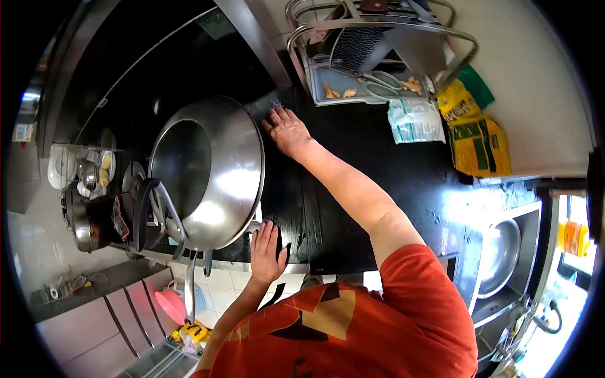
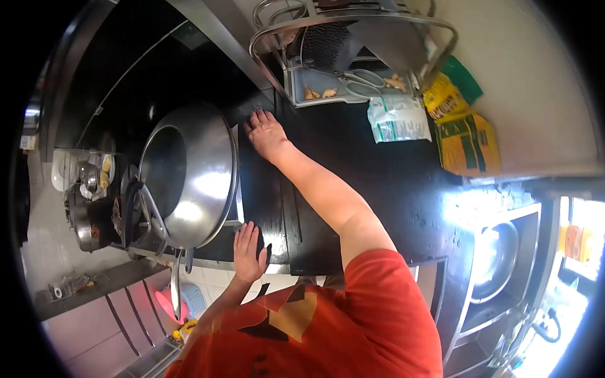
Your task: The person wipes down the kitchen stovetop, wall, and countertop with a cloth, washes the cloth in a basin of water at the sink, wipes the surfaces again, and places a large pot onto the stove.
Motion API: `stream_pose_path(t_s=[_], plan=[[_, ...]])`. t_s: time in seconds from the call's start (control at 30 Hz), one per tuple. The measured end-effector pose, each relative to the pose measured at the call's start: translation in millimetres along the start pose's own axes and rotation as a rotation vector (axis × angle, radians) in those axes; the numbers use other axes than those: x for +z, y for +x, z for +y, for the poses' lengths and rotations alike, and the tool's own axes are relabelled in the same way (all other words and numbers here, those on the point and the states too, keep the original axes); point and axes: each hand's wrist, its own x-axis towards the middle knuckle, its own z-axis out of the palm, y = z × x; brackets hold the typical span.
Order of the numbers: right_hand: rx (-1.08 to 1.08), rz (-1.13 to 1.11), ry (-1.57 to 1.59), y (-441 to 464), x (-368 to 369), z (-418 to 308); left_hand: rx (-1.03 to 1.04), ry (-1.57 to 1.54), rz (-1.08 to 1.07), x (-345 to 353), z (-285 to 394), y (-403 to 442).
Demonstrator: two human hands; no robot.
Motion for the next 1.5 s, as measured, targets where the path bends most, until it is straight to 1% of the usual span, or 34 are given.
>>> stream_pose_path(t_s=[0.1, 0.17, 0.23, 0.27, 0.3, 0.37, 0.4, 0.43, 0.47, 0.53, 0.6, 0.63, 0.7, 0.73, 0.8, 0.83, 0.9, 0.93, 1.0, 1.1, 1.17, 1.2, 1.23, 1.3, 1.37, 1.4, 1.43, 1.5], plan=[[-0.085, -0.045, 0.033, 41.7, 5.9, 5.6, -0.012, -0.007, -0.016, 0.3, -1.7, 1.3], [-0.141, -0.023, 0.084, 66.1, 11.4, 7.3, -0.016, 0.007, -0.046, -0.8, -3.0, 1.7], [-0.232, 0.306, 0.292, 91.3, 27.2, 0.4, -0.027, 0.017, -0.065, -1.7, -3.5, 1.9], [-0.325, 0.365, 0.437, 104.7, 34.6, -0.8, -0.025, 0.006, -0.062, -1.4, -4.3, 2.8], [-0.335, 0.36, 0.447, 118.9, 43.6, -6.2, -0.021, -0.006, -0.062, -1.9, -4.9, 3.1], [-0.44, 0.295, 0.738, 157.0, 65.7, -23.3, -0.023, 0.011, -0.071, -2.7, -5.0, 4.1], [-0.463, 0.345, 0.739, 173.8, 77.9, -35.0, -0.027, 0.006, -0.072, -2.9, -5.2, 3.6], [-0.47, 0.346, 0.748, 197.8, 101.4, -46.4, -0.033, -0.002, -0.071, -2.2, -4.9, 3.9], [-0.49, 0.163, 1.23, 224.8, 134.7, -58.3, -0.026, 0.017, -0.073, -3.1, -5.0, 4.4], [-0.493, -0.056, 1.708, 233.5, 130.4, -67.8, -0.035, 0.027, -0.084, -3.4, -6.0, 4.8], [-0.44, 0.012, 0.493, 205.7, 64.2, -53.8, -0.031, 0.027, -0.095, -4.2, -5.0, 3.1], [-0.441, 0.01, 0.486, 195.5, 60.7, -46.1, -0.032, 0.022, -0.093, -3.2, -5.3, 3.8], [-0.443, 0.18, 0.461, 173.0, 53.1, -29.2, -0.033, 0.01, -0.093, -3.4, -6.2, 3.5], [-0.444, 0.174, 0.457, 155.9, 44.2, -21.0, -0.034, 0.003, -0.091, -4.3, -6.5, 3.3], [-0.283, 0.159, 0.309, 118.2, 19.3, -0.4, -0.029, 0.005, -0.088, -4.8, -6.1, 3.9], [-0.281, 0.16, 0.301, 106.2, 23.2, 9.2, -0.023, 0.001, -0.083, -4.3, -4.6, 3.7], [-0.184, 0.406, 0.279, 86.5, 29.8, 25.7, -0.013, 0.005, -0.067, -4.2, -6.1, 3.9], [-0.18, 0.413, 0.268, 76.0, 21.1, 31.4, -0.012, -0.006, -0.063, -3.9, -6.0, 4.2], [-0.068, 0.258, 0.231, 50.9, 5.4, 30.8, -0.001, 0.001, -0.06, -4.8, -6.5, 4.0], [-0.126, 0.205, 0.176, -1.7, 4.4, 3.5, -0.003, -0.012, -0.057, -4.0, -5.6, 2.9], [-0.233, 0.389, 0.119, -30.8, 26.8, -10.2, -0.01, -0.026, -0.058, -4.8, -7.3, 3.5], [-0.241, 0.457, 0.148, -32.2, 24.8, -7.5, -0.003, -0.013, -0.053, -4.3, -8.2, 4.3], [-0.25, 0.442, 0.142, -22.2, 16.4, 3.1, -0.002, -0.006, -0.051, -4.0, -5.8, 3.9], [-0.006, 0.231, 0.246, 13.9, 2.5, 23.7, -0.025, 0.003, -0.079, -4.5, -5.0, 2.6], [0.03, 0.349, 0.139, 46.0, 3.6, 32.2, -0.03, -0.03, -0.073, -3.4, -5.7, 1.8], [0.026, 0.265, 0.126, 43.6, 3.9, 21.6, -0.021, -0.01, -0.068, -4.6, -7.3, 3.4], [-0.077, 0.343, 0.055, 37.7, 26.0, 8.4, -0.016, -0.002, -0.063, -3.4, -5.2, 2.3], [-0.137, 0.424, 0.011, 24.9, 34.9, -4.1, -0.042, -0.053, -0.061, -0.7, -6.1, 3.1]])
